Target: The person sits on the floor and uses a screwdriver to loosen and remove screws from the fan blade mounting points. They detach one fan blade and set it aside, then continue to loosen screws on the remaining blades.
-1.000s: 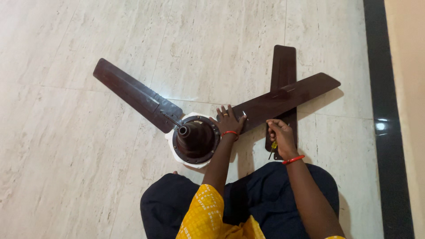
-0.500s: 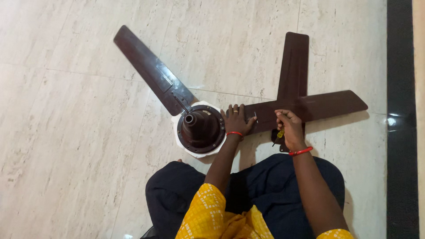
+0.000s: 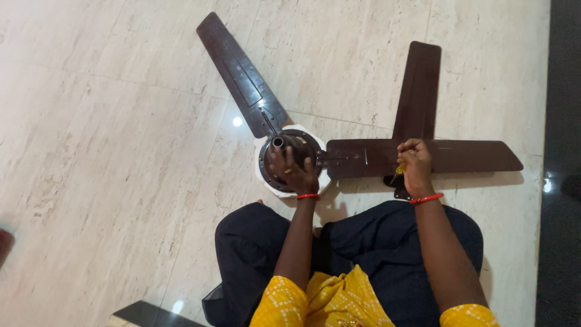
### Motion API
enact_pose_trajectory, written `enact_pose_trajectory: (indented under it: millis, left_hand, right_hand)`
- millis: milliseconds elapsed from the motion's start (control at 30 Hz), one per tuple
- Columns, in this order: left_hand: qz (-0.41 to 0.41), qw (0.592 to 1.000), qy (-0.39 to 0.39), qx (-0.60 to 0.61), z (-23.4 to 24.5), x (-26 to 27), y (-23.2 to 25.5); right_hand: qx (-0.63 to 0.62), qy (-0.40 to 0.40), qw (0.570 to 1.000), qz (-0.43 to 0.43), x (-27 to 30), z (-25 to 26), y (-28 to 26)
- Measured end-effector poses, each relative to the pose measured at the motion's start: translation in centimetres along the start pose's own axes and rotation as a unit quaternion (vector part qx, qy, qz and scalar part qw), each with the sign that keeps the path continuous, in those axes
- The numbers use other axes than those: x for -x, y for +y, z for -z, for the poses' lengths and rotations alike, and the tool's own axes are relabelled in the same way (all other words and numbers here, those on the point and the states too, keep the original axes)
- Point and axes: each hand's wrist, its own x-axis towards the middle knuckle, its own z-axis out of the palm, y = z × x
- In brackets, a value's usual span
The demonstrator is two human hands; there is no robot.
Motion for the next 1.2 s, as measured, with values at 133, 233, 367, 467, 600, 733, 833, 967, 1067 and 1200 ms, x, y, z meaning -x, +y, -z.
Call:
enact_pose_trajectory:
  millis: [133, 233, 367, 467, 600, 733, 833, 967, 1067, 1200]
  left_hand:
    - [0.437, 0.886, 0.134, -0.081, 1.3, -3.0, -4.2]
    - [0.612, 0.787, 0.009, 0.077, 0.9, -2.9, -6.0]
    - [0.563, 0.784, 0.041, 0.256, 0.3, -1.2, -8.6]
    - [0.509, 0.763, 0.066, 0.392, -0.2, -0.5, -9.8]
    - [0.499, 0.728, 0.037, 0.470, -0.6, 0.2, -10.1]
    - [0.513, 0.736, -0.005, 0.440, -1.4, 0.2, -9.0]
    - [0.463, 0.719, 0.017, 0.518, -1.5, -0.3, -8.8]
    - [0.518, 0.700, 0.007, 0.491, -1.3, -0.4, -8.6]
    - [0.467, 0.782, 0.018, 0.412, -1.6, -1.1, -6.9]
    - [0.334, 0.926, -0.001, 0.173, 0.0, -4.0, -3.1]
  right_hand:
    - [0.011, -0.019, 1.000, -0.013, 0.9, -0.5, -1.0]
    - [0.031, -0.022, 0.999, -0.018, 1.6, -1.0, -2.0]
    - [0.034, -0.037, 0.999, -0.018, 2.0, -0.9, -2.2]
    - [0.023, -0.043, 0.998, -0.037, 1.3, -1.2, -1.8]
    - [0.035, -0.082, 0.995, -0.045, 0.5, -1.7, -1.0]
    - [0.033, -0.091, 0.994, -0.041, 0.8, -1.9, -1.5]
    - [0.045, -0.072, 0.996, -0.031, 0.7, -2.4, -2.0]
    - [0.092, -0.077, 0.992, 0.035, 0.6, -3.2, -2.4]
    - [0.233, -0.039, 0.971, 0.027, 1.1, -3.7, -2.6]
    - [0.375, 0.000, 0.925, 0.059, 2.5, -4.8, -3.7]
